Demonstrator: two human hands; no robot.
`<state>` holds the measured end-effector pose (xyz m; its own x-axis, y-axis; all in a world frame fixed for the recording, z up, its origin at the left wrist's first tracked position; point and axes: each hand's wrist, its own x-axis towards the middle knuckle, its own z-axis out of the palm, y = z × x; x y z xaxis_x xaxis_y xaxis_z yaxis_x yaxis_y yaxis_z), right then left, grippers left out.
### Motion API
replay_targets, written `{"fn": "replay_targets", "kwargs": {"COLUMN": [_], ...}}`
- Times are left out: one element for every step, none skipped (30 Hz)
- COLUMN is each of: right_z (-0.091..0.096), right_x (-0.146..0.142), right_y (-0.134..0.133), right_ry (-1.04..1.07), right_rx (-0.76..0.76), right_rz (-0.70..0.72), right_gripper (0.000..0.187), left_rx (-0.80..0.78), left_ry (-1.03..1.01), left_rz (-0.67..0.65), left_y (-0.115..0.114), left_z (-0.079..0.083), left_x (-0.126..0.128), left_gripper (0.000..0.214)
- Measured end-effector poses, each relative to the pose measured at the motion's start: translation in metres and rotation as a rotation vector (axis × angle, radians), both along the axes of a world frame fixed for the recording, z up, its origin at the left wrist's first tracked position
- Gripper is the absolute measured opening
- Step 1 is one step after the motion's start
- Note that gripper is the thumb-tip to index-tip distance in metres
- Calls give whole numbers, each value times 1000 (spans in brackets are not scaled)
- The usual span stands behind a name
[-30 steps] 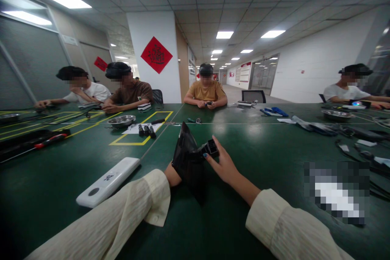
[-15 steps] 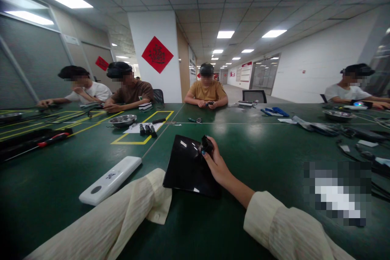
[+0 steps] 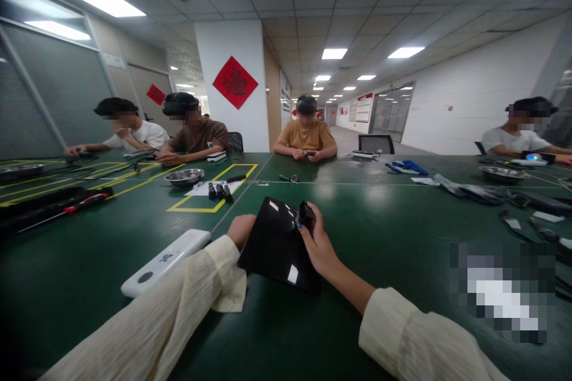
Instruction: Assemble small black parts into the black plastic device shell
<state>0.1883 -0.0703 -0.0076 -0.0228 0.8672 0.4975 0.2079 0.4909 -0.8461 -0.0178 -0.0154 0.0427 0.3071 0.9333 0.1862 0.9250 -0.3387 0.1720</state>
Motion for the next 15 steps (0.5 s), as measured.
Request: {"fn": "replay_targets", "kwargs": {"right_z": [1, 3, 5, 7, 9, 10, 11, 12, 12, 11, 9, 8, 7, 6, 6], "right_x": [-2, -4, -5, -6, -7, -8, -9, -10, -11, -12, -12, -12, -12, -11, -9], "right_y": [-1, -3, -4, -5, -5, -5, -4, -3, -1, 0, 0, 0, -1, -3, -5], "right_ry": [-6, -16, -30, -52, -81, -120, -170, -227, -280, -320, -342, -350, -354, -367, -397], "right_rx": [-5, -10, -13, -15, -12, -2, 12, 27, 39, 47, 55, 72, 106, 164, 247], "right_rz": [-19, -36, -51, -58, -60, -56, -43, -24, -4, 10, 12, -2, -38, -82, -120], "right_gripper": [54, 53, 53, 52, 52, 51, 51, 51, 51, 52, 54, 56, 59, 60, 60], "left_rx": [38, 133, 212, 247, 270, 267, 250, 230, 209, 189, 173, 160, 146, 138, 144], "left_ry": [15, 27, -3, -62, -143, -239, -340, -437, -526, -607, -683, -754, -818, -870, -909], "left_rz": [31, 105, 185, 238, 282, 307, 317, 317, 308, 289, 258, 221, 171, 126, 98], "left_y": [5, 10, 13, 16, 19, 21, 23, 25, 27, 28, 30, 31, 32, 33, 34], "left_z": [4, 8, 11, 12, 12, 11, 9, 5, 1, -4, -8, -13, -17, -21, -25], "left_x": [-7, -14, -19, -24, -26, -28, -28, -28, -27, -26, -25, -23, -22, -20, -19], "left_gripper": [24, 27, 29, 30, 30, 29, 29, 28, 27, 27, 27, 28, 30, 31, 32]}}
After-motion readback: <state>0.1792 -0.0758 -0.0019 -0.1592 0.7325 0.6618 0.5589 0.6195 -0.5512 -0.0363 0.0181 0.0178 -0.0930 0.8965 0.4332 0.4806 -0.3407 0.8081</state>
